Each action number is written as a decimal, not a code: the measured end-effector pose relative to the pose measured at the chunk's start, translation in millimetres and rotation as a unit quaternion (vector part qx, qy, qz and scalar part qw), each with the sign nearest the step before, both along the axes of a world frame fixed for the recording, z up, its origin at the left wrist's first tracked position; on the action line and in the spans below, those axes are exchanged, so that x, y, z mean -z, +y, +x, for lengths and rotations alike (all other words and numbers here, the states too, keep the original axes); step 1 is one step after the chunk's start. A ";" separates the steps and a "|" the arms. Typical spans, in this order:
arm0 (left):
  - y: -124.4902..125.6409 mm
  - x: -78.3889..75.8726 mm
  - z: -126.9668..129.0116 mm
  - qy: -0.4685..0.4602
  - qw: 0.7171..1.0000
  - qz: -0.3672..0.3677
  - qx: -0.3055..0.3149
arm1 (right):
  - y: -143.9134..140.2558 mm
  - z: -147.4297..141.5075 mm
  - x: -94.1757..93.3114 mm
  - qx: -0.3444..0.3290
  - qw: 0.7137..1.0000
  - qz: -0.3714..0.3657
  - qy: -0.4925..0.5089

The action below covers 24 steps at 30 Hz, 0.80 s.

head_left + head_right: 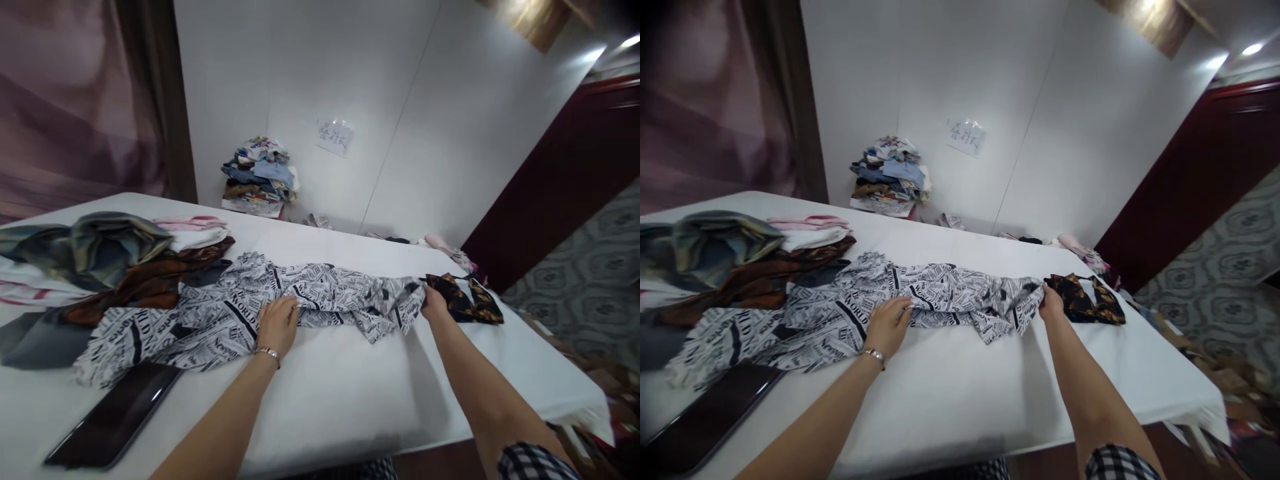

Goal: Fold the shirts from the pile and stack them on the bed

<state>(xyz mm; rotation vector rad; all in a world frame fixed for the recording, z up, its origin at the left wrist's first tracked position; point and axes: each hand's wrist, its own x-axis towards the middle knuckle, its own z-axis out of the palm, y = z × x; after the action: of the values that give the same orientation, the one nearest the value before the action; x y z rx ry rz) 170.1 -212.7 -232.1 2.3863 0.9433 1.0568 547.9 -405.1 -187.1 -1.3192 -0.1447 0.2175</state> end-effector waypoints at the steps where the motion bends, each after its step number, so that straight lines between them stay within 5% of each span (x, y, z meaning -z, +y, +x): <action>1: -0.2 -0.1 0.3 0.002 1.000 -0.004 0.000 | -12.6 -0.3 9.2 0.007 0.999 -0.035 -0.005; 4: -0.2 -0.9 0.5 0.012 1.000 -0.010 0.002 | -40.4 -4.3 28.3 0.019 0.987 -0.154 -0.048; 8: 2.2 -1.2 -0.2 0.010 1.000 -0.010 0.007 | -49.2 -15.7 29.2 -0.003 0.960 -0.227 -0.166; 10: 3.7 -0.7 -0.4 0.008 1.000 -0.007 0.011 | -44.4 -27.8 27.1 -0.064 0.907 -0.284 -0.304; 14: 3.6 2.3 -1.3 0.050 0.999 -0.013 -0.004 | -31.4 -60.9 31.7 -0.191 0.729 -0.417 -0.507; 17: 0.6 4.8 -2.4 0.121 0.991 -0.025 -0.041 | -25.1 -79.7 36.0 -0.233 0.688 -0.465 -0.506; 20: -2.5 5.2 -3.9 0.172 0.982 -0.034 -0.065 | -21.8 -87.4 32.7 -0.255 0.722 -0.441 -0.469; 24: -4.8 2.0 -6.1 0.191 0.978 -0.024 -0.085 | -23.1 -87.8 16.2 -0.188 0.880 -0.270 -0.341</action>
<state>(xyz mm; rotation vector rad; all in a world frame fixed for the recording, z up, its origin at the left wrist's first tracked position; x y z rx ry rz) 164.0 -217.5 -234.1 2.5546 1.3063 0.6254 460.1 -428.2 -203.3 -1.8802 -1.0080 0.1111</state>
